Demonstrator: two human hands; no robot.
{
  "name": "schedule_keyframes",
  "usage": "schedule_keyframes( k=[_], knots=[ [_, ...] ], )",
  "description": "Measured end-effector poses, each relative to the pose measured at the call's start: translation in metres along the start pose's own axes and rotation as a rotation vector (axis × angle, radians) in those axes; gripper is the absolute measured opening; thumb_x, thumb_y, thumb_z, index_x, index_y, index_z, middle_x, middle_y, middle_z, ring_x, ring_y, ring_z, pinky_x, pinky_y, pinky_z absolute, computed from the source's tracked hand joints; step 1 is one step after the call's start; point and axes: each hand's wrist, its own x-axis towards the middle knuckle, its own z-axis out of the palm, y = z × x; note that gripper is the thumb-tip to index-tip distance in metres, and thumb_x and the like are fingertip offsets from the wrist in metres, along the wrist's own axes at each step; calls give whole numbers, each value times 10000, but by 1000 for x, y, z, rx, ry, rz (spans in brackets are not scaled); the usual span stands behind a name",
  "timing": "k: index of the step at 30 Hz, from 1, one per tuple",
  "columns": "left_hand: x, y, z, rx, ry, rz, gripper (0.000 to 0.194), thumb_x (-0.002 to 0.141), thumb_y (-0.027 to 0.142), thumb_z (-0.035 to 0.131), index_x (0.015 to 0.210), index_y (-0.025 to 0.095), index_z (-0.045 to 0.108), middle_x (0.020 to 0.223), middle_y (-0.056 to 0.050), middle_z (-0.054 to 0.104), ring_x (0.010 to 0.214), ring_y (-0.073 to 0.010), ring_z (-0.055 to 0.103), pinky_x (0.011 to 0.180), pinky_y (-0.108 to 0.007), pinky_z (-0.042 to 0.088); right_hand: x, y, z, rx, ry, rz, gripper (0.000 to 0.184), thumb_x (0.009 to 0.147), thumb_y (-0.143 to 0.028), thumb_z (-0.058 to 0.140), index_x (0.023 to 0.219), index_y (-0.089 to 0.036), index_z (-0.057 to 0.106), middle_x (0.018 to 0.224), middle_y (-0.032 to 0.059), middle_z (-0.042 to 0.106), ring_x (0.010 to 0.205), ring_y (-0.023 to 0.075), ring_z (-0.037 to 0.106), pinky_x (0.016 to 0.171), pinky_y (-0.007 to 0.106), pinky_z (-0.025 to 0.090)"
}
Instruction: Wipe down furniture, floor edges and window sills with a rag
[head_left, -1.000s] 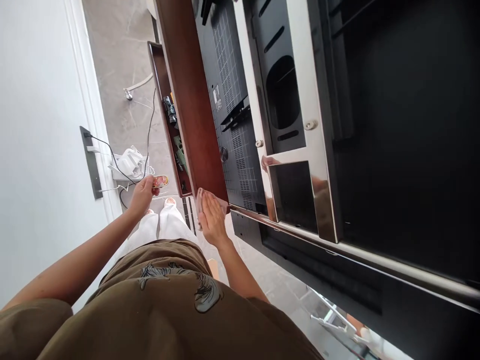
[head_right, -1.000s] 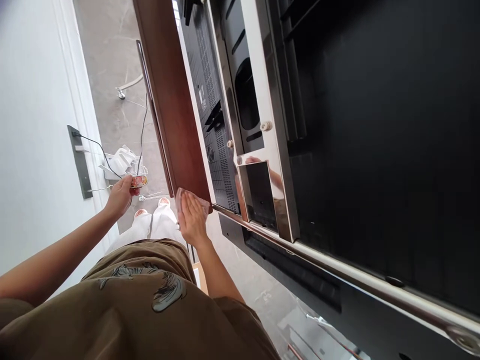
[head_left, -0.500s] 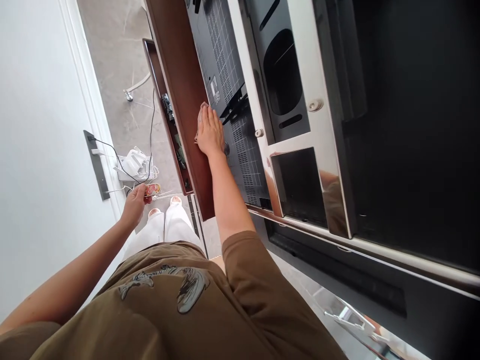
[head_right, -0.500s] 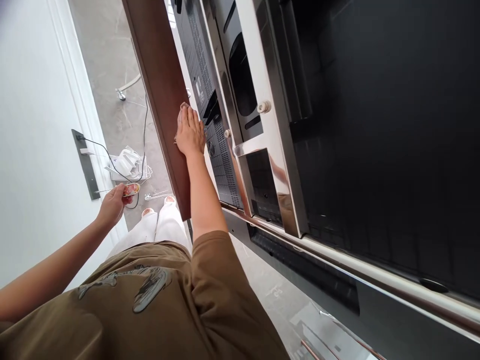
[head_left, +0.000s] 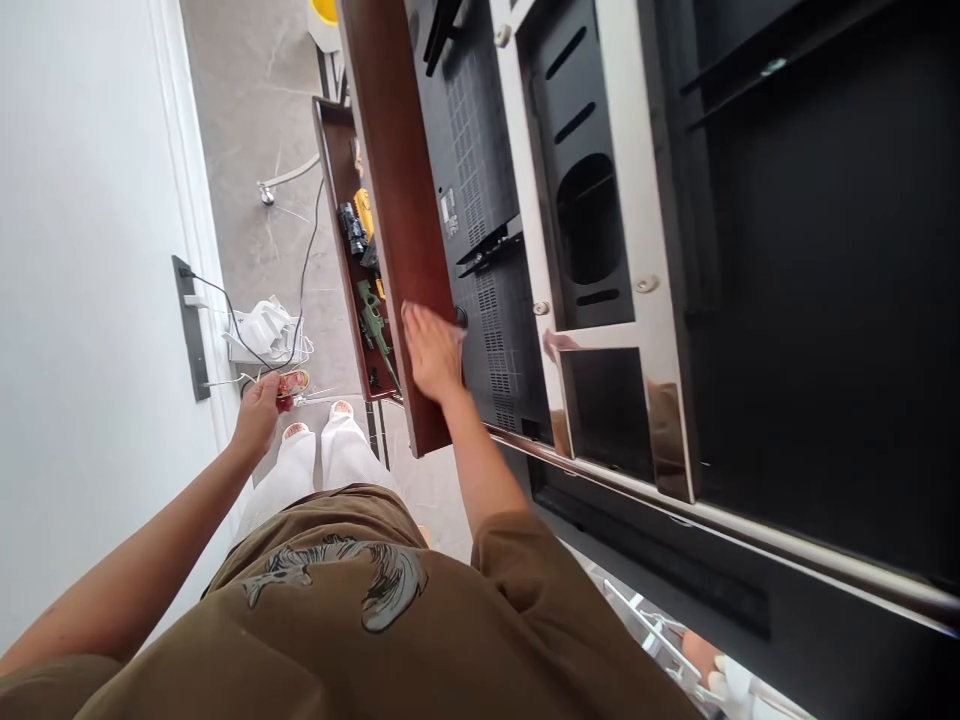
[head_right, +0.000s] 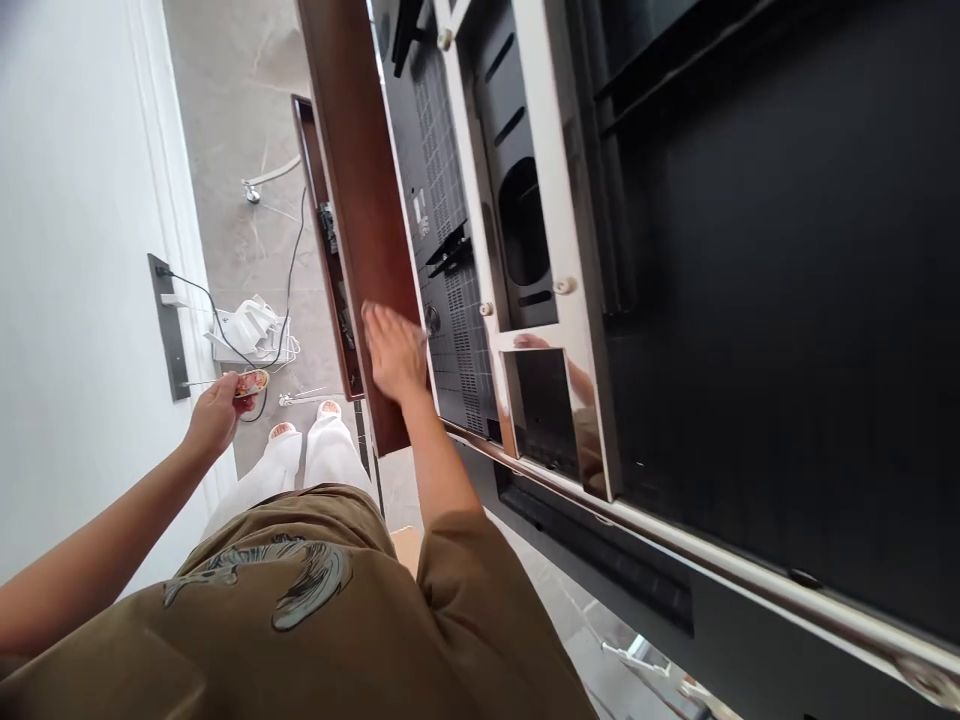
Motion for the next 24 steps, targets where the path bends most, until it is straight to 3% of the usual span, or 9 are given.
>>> schedule_keyframes(
  k=[4, 6, 8, 10, 13, 16, 20, 22, 24],
  knots=[
    [-6, -3, -23, -91, 137, -27, 216, 839, 341, 560, 772, 140, 604, 658, -5, 605, 501, -79, 485, 495, -197, 407, 168, 20, -16, -29, 48, -43, 579, 1028, -379, 142, 1573, -197, 217, 1630, 38, 274, 1533, 223, 187, 1264, 516, 146],
    [-11, -5, -35, -118, 215, -37, 205, 849, 321, 553, 774, 137, 605, 643, 1, 600, 486, -77, 482, 489, -198, 408, 230, 28, -19, -2, 80, -52, 588, 1026, -411, 115, 1575, -222, 206, 1630, 16, 274, 1533, 226, 189, 1261, 525, 154],
    [-15, -6, -45, -138, 279, -40, 196, 853, 309, 555, 777, 135, 604, 636, 4, 598, 476, -78, 482, 486, -202, 413, 265, 34, -20, 19, 112, -45, 593, 1021, -429, 102, 1571, -243, 224, 1628, -4, 275, 1530, 223, 201, 1267, 506, 152],
    [-15, -5, -50, -163, 305, -29, 190, 859, 301, 551, 781, 134, 600, 640, 1, 600, 472, -79, 482, 478, -205, 410, 269, 38, -18, 29, 136, -44, 593, 1018, -436, 98, 1570, -260, 229, 1626, -17, 277, 1529, 221, 205, 1271, 495, 147],
    [-2, 3, -47, -236, 326, 0, 188, 889, 278, 512, 766, 145, 565, 610, 9, 568, 456, -73, 450, 451, -192, 366, 216, 36, -12, 23, 141, -73, 591, 1022, -428, 87, 1584, -260, 167, 1628, -12, 276, 1534, 220, 183, 1262, 522, 157],
    [24, 18, -34, -361, 372, -26, 203, 940, 248, 446, 779, 157, 528, 580, 29, 502, 431, -59, 383, 428, -180, 297, 113, 21, -6, -24, 116, -60, 586, 1027, -387, 75, 1591, -233, 116, 1637, 17, 256, 1536, 221, 174, 1251, 536, 181],
    [57, 39, -15, -526, 409, -108, 203, 985, 216, 376, 813, 172, 473, 604, 48, 439, 423, -45, 302, 428, -184, 257, -20, 0, 8, -51, 85, 111, 581, 1017, -330, 128, 1588, -229, 155, 1626, 31, 290, 1521, 197, 228, 1249, 456, 243],
    [64, 45, -11, -557, 385, -103, 187, 982, 193, 368, 816, 179, 454, 614, 51, 433, 429, -45, 284, 433, -185, 259, -56, -4, 16, -55, 86, 174, 583, 1013, -324, 153, 1586, -220, 172, 1616, 49, 311, 1515, 209, 249, 1240, 470, 258],
    [65, 48, -10, -568, 355, -82, 176, 957, 160, 385, 791, 185, 437, 611, 54, 428, 431, -44, 288, 434, -182, 258, -71, -4, 21, -52, 93, 201, 580, 1013, -325, 166, 1582, -219, 191, 1608, 59, 326, 1508, 219, 268, 1233, 484, 263]
  ],
)
